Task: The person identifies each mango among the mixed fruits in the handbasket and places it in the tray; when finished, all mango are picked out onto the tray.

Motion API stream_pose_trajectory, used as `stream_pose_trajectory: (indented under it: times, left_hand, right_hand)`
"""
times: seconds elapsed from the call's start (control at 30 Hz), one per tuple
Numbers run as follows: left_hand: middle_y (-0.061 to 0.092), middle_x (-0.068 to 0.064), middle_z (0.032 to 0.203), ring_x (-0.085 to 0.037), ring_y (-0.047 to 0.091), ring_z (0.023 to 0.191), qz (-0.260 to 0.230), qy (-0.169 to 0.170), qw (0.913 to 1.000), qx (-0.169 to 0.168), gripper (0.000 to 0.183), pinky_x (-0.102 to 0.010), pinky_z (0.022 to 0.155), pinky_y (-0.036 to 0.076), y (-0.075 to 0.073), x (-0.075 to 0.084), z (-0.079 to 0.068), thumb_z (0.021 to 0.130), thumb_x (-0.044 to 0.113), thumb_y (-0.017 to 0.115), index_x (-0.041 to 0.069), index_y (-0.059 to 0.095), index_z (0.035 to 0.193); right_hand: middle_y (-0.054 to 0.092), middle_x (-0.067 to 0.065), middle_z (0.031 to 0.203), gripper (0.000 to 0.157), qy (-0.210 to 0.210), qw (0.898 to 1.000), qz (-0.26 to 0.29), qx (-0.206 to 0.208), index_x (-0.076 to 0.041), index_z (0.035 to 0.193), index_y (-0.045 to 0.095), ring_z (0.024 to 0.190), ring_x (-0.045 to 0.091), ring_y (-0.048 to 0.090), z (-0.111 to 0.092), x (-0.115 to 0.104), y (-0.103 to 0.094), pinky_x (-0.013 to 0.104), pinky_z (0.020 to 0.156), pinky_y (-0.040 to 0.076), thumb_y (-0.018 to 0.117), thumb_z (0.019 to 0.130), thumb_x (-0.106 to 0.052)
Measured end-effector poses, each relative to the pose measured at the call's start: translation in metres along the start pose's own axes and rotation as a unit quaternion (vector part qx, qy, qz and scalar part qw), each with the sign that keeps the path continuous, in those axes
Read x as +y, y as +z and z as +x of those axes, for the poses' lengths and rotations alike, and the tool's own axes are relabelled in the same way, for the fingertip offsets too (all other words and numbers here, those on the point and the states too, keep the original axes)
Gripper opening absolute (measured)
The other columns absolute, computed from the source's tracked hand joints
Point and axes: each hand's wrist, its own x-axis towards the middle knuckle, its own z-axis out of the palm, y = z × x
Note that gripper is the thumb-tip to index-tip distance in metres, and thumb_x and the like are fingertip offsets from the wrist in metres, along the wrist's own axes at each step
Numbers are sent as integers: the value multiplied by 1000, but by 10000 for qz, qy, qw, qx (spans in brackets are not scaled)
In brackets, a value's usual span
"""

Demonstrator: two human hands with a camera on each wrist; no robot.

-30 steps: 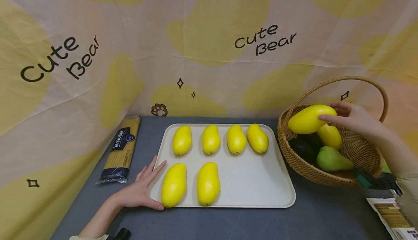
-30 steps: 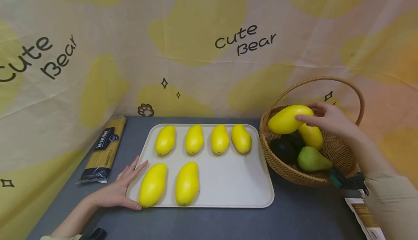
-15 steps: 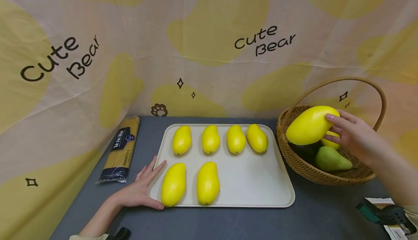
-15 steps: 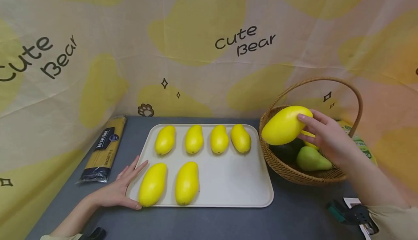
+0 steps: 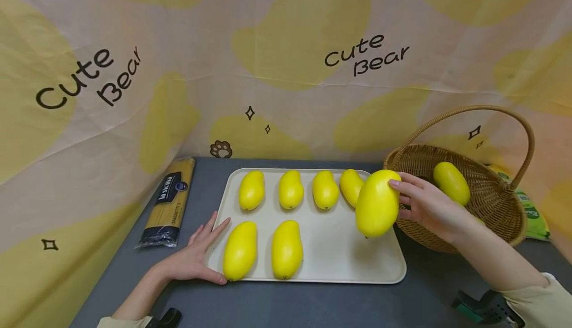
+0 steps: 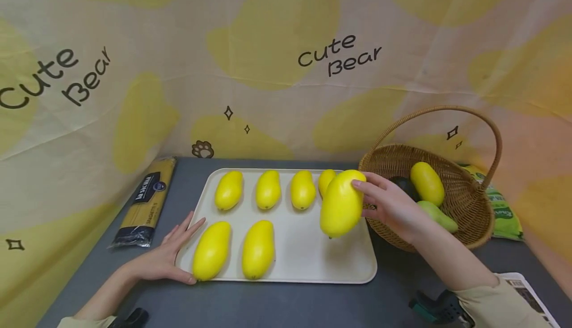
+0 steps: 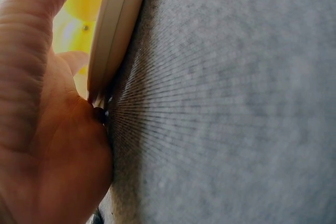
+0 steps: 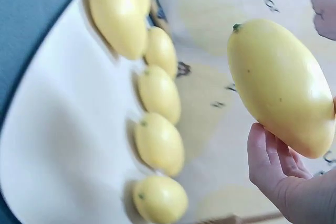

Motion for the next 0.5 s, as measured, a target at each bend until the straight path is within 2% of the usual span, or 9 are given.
stream_pose_trajectory:
  times: [0.1,0.23,0.37,0.5]
  left_hand:
    - [-16,-23,159,-57,-10,137,-3,-50,10000,-8,123,-70,104,-4,0,0,0,65,47,87,18,13,158]
    - [-15,-22,159,-57,-10,138,44,-60,10000,8,123,-71,104,-3,0,-1,1,64,48,87,20,12,158]
    - [-15,-24,159,-57,-10,138,62,-1,10000,16,123,-70,104,-3,0,-1,1,64,47,87,18,12,158]
    - [-16,-23,159,-56,-11,138,7,-24,10000,-5,123,-71,104,-4,0,-1,0,65,47,87,18,12,158]
  right_hand:
    - [59,4,115,51,208,9994,-262,-13,2,141,29,99,17,62,6,7,16,33,85,54,46,105,-30]
    - [51,12,127,63,482,9979,-441,-8,4,145,23,108,19,57,13,21,29,37,91,52,49,103,-34]
    - [46,18,133,65,661,9962,-572,48,4,145,27,113,24,52,23,39,38,42,95,49,54,100,-34]
    - [48,17,132,65,858,9939,-680,137,4,141,34,111,25,53,32,56,48,42,92,50,58,98,-37]
